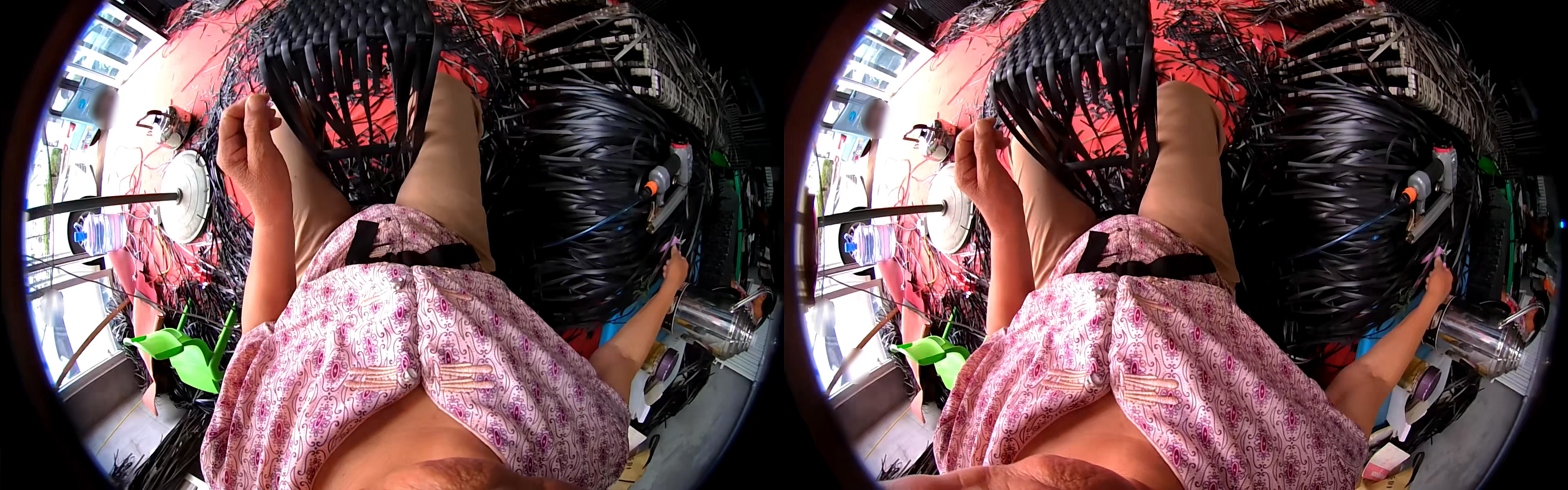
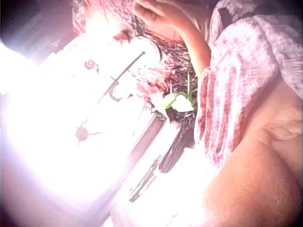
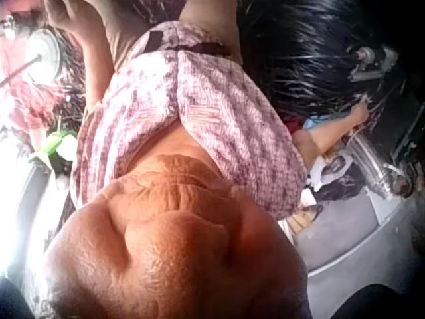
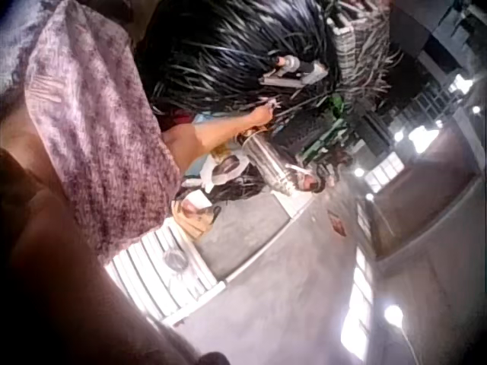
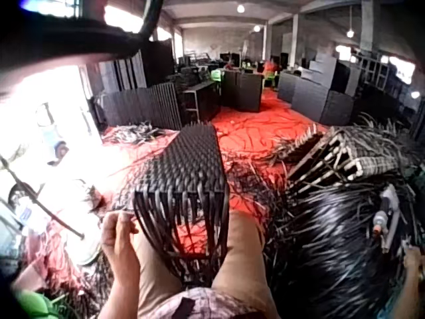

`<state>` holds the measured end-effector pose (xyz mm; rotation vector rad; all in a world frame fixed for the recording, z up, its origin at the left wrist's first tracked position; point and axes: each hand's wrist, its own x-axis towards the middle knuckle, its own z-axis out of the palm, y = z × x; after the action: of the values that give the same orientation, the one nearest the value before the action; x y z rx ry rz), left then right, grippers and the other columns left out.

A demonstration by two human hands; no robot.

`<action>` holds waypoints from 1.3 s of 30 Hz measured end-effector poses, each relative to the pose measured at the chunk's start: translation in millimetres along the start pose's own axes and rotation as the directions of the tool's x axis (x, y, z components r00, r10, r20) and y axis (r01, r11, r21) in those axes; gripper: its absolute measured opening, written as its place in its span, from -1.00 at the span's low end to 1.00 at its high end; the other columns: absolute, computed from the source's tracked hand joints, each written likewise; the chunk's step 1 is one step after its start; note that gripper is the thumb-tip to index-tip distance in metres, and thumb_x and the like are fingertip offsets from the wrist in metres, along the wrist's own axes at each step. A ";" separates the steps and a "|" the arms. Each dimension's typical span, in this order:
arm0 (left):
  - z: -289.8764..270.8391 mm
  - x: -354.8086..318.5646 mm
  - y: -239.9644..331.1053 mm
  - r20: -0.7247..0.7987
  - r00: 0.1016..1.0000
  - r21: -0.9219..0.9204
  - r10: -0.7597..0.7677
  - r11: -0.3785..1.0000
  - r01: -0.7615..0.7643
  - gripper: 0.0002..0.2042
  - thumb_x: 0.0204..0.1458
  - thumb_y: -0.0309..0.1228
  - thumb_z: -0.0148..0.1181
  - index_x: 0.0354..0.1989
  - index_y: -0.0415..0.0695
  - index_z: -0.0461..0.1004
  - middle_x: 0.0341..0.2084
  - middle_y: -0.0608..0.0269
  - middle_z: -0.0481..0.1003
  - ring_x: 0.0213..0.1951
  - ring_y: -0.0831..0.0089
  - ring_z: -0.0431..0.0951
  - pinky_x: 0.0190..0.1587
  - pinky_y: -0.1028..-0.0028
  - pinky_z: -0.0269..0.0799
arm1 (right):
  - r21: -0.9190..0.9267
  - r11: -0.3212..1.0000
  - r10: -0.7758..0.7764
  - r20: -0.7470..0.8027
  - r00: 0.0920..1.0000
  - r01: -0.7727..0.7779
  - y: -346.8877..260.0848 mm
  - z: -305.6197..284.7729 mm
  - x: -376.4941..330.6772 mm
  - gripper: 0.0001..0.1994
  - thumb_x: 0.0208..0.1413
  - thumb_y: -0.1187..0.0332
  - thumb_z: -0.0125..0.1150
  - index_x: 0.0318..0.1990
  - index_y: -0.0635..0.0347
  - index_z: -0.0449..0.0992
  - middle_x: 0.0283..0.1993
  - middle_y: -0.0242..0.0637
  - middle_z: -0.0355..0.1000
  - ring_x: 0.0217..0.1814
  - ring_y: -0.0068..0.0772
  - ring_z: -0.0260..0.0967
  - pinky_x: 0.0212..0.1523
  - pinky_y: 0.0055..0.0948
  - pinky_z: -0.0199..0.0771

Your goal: The person repairs a black plastic chair by using a staple gun to attach black plastic strips to the seat frame and trimming excess material with scissors. They repeatedly staple and cut the strips to secure the seat surface.

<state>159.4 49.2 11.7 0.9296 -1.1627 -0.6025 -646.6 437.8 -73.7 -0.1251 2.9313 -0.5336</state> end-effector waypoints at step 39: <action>76.7 -39.2 11.4 0.540 0.784 0.082 -0.307 0.946 0.314 -0.69 0.19 -0.45 0.06 0.07 -0.32 0.40 -0.43 0.19 0.54 -0.38 0.54 0.53 -0.27 0.54 0.45 | -0.107 0.868 -0.475 -0.462 0.749 0.484 -10.2 42.0 0.5 -0.56 0.09 0.03 0.15 -0.52 0.31 0.48 -0.56 -0.13 0.41 -0.55 -0.18 0.38 -0.57 -0.27 0.33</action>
<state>73.8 63.9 10.4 0.9760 -1.5215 -1.2050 -639.4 413.8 -109.0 -0.8968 3.3670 -0.7548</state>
